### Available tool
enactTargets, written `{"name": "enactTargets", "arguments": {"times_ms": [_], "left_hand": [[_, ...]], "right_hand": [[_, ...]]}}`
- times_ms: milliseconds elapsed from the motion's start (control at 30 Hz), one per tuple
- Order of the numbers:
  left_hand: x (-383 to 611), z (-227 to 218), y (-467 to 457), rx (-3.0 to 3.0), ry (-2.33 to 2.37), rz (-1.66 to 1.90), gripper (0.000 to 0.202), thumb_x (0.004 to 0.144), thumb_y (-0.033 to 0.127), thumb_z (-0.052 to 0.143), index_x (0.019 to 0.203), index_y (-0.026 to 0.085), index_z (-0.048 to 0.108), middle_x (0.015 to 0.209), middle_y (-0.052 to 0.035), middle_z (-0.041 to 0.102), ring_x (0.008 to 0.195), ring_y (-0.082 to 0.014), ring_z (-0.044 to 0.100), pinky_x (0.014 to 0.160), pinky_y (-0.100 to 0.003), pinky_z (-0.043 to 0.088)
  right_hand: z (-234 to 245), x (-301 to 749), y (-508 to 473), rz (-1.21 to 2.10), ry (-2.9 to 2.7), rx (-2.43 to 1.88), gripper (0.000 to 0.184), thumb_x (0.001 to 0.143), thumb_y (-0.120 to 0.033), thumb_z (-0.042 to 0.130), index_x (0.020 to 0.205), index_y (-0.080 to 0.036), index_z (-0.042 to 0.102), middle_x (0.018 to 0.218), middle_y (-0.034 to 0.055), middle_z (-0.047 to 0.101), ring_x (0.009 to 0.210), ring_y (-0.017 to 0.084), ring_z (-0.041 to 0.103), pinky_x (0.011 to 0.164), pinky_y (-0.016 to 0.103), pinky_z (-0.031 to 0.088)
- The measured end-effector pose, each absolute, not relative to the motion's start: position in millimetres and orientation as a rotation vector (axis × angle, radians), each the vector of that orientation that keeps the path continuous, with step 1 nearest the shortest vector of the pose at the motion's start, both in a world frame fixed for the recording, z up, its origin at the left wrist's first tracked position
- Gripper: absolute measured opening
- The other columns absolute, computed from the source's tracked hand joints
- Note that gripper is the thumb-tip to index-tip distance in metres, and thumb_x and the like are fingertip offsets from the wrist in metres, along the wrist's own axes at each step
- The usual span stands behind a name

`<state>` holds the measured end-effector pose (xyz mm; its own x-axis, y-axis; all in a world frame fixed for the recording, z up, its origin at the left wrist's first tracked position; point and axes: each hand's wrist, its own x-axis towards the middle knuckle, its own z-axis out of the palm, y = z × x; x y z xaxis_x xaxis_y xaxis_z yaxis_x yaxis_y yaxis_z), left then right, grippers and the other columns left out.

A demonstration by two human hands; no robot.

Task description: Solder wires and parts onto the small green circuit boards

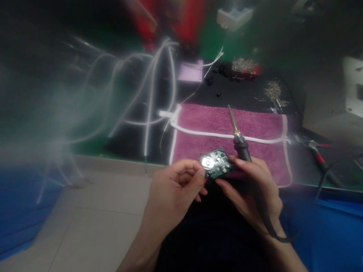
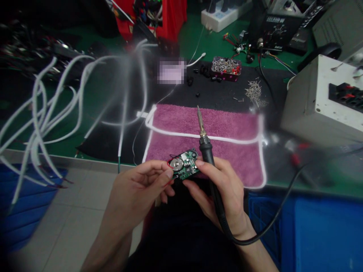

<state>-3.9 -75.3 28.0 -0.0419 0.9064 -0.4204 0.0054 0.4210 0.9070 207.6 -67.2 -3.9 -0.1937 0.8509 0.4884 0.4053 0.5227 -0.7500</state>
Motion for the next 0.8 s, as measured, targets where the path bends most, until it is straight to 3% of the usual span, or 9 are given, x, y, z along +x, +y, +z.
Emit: {"name": "enactTargets", "arguments": {"times_ms": [333,600,800], "left_hand": [[2.8,26.8,-78.2,0.867,1.502,0.904,0.007,0.093,0.024,0.077,0.091,0.021,0.071,0.065,0.0039,0.077,0.056,-0.0118,0.076,0.050,-0.013,0.058],[0.5,25.5,-81.5,0.943,1.544,0.900,0.005,0.094,0.026,0.078,0.094,0.023,0.074,0.067,0.0040,0.078,0.058,-0.0113,0.076,0.052,-0.014,0.057],[1.0,20.3,-84.5,0.950,1.531,0.946,0.007,0.096,0.028,0.078,0.092,0.023,0.074,0.066,0.0035,0.078,0.057,-0.0115,0.075,0.053,-0.015,0.057]], "right_hand": [[-6.4,207.4,-69.6,0.584,-1.784,-1.066,0.074,0.087,-0.008,0.091,0.152,-0.027,0.061,0.138,0.0089,0.068,0.126,0.026,0.068,0.100,0.041,0.062],[-3.5,206.4,-67.6,0.562,-1.797,-1.044,0.073,0.087,-0.007,0.091,0.151,-0.025,0.062,0.137,0.0098,0.068,0.126,0.024,0.068,0.102,0.038,0.061],[-3.2,210.0,-70.7,0.614,-1.774,-1.069,0.072,0.088,-0.009,0.089,0.152,-0.027,0.061,0.138,0.0109,0.067,0.125,0.028,0.069,0.096,0.043,0.066]]}}
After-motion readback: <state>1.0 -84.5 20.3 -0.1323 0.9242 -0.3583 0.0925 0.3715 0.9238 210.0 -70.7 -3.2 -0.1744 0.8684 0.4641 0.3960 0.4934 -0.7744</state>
